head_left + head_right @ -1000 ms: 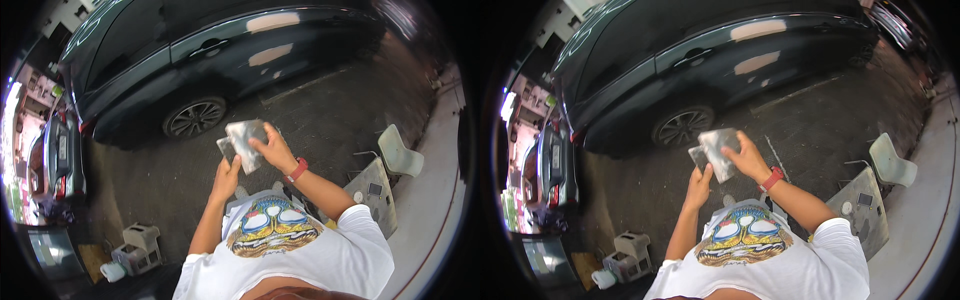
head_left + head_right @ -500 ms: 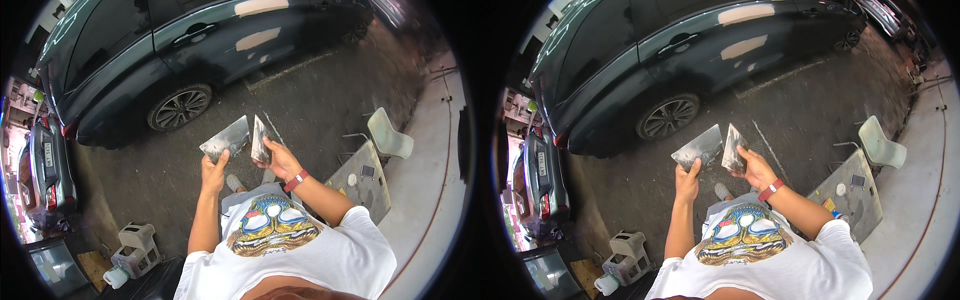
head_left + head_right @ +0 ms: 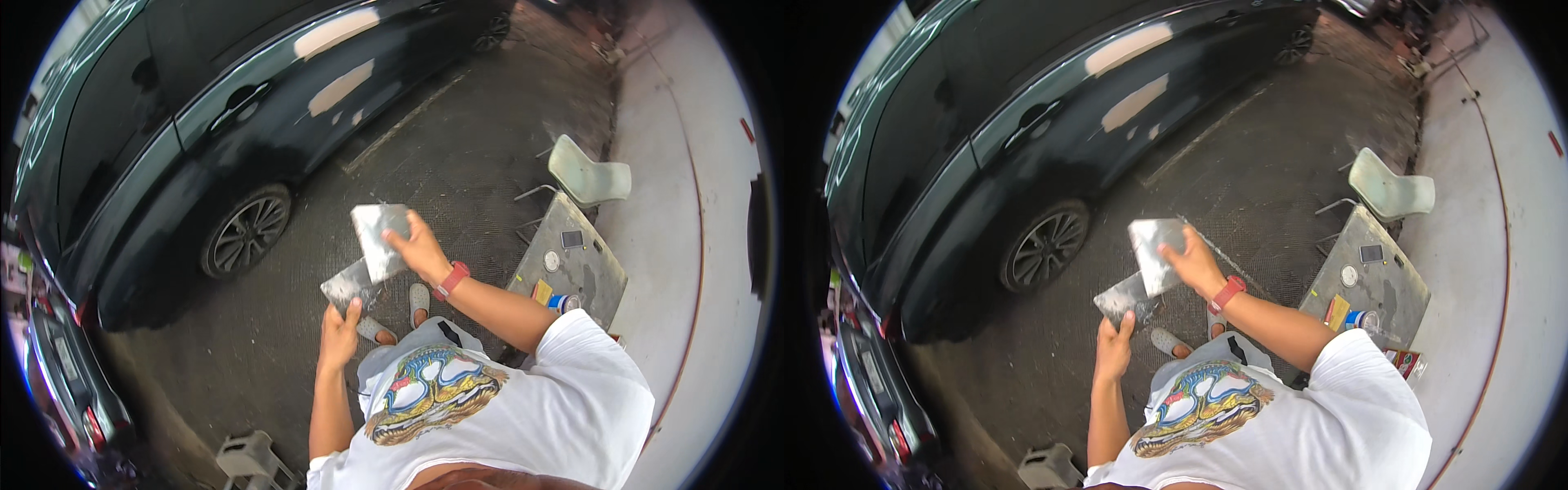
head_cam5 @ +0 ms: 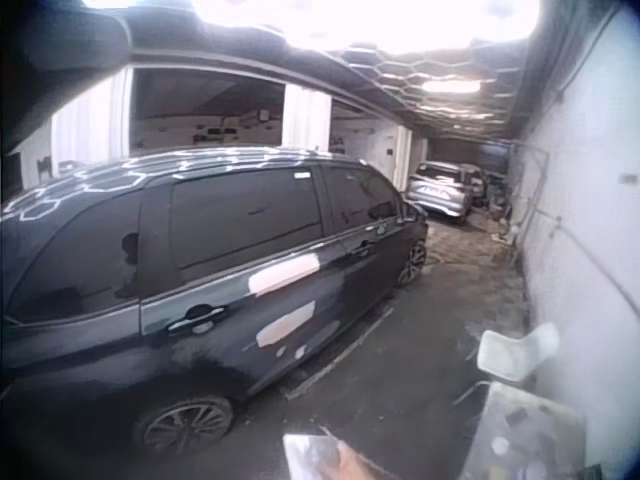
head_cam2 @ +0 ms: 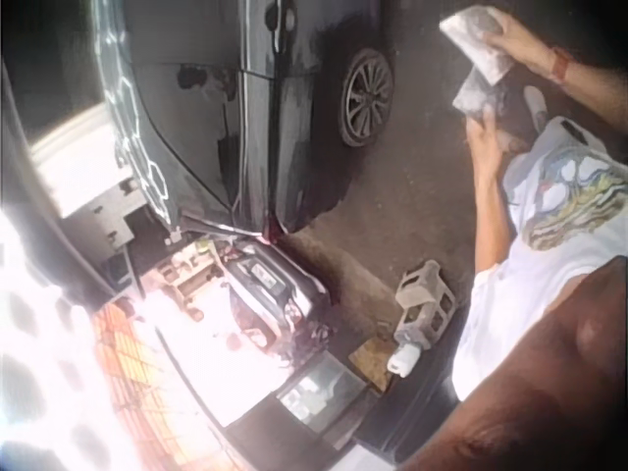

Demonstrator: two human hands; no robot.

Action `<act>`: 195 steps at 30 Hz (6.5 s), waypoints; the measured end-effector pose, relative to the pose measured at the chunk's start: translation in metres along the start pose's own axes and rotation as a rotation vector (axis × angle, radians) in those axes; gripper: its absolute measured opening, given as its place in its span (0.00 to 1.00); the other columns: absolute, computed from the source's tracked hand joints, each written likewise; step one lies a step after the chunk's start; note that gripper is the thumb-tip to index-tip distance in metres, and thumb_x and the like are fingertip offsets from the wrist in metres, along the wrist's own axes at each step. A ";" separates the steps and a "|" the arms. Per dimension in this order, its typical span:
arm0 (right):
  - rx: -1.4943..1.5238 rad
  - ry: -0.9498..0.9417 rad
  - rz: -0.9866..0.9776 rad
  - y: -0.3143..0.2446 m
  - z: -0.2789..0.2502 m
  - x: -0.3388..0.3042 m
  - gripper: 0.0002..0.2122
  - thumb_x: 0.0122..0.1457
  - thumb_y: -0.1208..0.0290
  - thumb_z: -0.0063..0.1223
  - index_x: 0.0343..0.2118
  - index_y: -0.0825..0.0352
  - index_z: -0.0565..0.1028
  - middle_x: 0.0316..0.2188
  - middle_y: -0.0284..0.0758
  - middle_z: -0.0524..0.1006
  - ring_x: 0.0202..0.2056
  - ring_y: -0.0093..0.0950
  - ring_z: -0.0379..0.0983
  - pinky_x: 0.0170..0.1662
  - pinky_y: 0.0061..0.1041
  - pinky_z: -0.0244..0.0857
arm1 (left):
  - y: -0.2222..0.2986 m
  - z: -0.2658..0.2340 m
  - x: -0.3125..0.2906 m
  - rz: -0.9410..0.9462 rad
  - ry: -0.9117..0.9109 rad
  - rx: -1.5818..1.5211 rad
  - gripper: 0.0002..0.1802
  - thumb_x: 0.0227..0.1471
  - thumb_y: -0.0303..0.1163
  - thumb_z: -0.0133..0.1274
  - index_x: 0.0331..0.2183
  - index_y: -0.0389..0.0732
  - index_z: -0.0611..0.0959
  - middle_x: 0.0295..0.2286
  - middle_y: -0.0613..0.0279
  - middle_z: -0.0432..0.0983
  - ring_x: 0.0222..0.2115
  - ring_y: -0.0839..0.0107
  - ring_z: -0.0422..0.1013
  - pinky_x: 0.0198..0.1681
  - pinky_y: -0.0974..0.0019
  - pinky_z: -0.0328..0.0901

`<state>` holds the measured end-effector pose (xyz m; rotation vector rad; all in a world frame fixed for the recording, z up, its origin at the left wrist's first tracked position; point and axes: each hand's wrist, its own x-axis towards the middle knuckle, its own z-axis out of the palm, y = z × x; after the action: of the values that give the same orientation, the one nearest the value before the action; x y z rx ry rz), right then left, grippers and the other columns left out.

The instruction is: The person uses a putty knife to apply a light-colored body filler onto the side panel of a black car, smoothing it over a damaged area. They repeatedly transfer filler between two knives and spread it across the panel before walking away.

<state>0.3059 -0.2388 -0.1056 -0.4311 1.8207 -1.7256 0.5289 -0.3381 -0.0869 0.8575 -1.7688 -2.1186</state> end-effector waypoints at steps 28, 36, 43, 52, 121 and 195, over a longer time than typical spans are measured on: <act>-0.456 -0.381 -0.328 -0.061 -0.063 -0.043 0.22 0.62 0.58 0.65 0.50 0.69 0.71 0.32 0.49 0.83 0.32 0.48 0.83 0.36 0.43 0.72 | 0.025 0.049 0.045 -0.245 -0.398 0.156 0.24 0.62 0.30 0.64 0.56 0.31 0.78 0.50 0.58 0.80 0.52 0.70 0.73 0.62 0.62 0.64; 0.214 0.171 -0.149 -0.073 -0.224 -0.016 0.17 0.64 0.71 0.65 0.53 0.71 0.77 0.44 0.33 0.84 0.44 0.24 0.80 0.52 0.30 0.74 | 0.049 0.144 0.090 -0.070 -0.198 -0.147 0.18 0.57 0.28 0.65 0.47 0.28 0.83 0.41 0.52 0.85 0.41 0.66 0.81 0.49 0.61 0.74; 0.140 -0.240 0.032 -0.046 -0.313 -0.054 0.22 0.63 0.68 0.70 0.57 0.68 0.76 0.48 0.29 0.82 0.49 0.19 0.76 0.57 0.25 0.69 | 0.053 0.239 0.112 0.027 -0.122 -0.084 0.15 0.58 0.26 0.65 0.45 0.30 0.84 0.40 0.54 0.85 0.39 0.69 0.80 0.48 0.62 0.72; -0.701 0.283 -0.828 -0.080 -0.297 -0.100 0.23 0.61 0.73 0.54 0.59 0.47 0.80 0.46 0.34 0.81 0.46 0.36 0.79 0.49 0.38 0.75 | 0.006 0.288 0.146 -0.036 -0.322 -0.201 0.17 0.69 0.37 0.55 0.49 0.33 0.83 0.45 0.55 0.84 0.45 0.63 0.78 0.52 0.61 0.71; -0.126 0.261 -0.175 0.014 -0.354 -0.062 0.27 0.65 0.56 0.65 0.55 0.72 0.69 0.45 0.44 0.79 0.45 0.32 0.78 0.49 0.33 0.73 | 0.021 0.347 0.149 -0.430 -0.673 -0.353 0.43 0.63 0.50 0.64 0.68 0.38 0.66 0.63 0.58 0.68 0.61 0.65 0.68 0.67 0.56 0.61; -0.821 0.429 -0.063 -0.095 -0.128 0.089 0.16 0.64 0.72 0.58 0.55 0.56 0.81 0.46 0.37 0.84 0.45 0.36 0.82 0.51 0.36 0.76 | 0.082 0.133 0.363 0.286 -0.262 0.441 0.16 0.63 0.32 0.61 0.49 0.35 0.84 0.43 0.54 0.85 0.43 0.65 0.79 0.54 0.63 0.69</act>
<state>0.1433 -0.2013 -0.0312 -0.4536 2.8347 -1.0781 0.1487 -0.4457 -0.0967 0.3871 -2.3840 -1.7482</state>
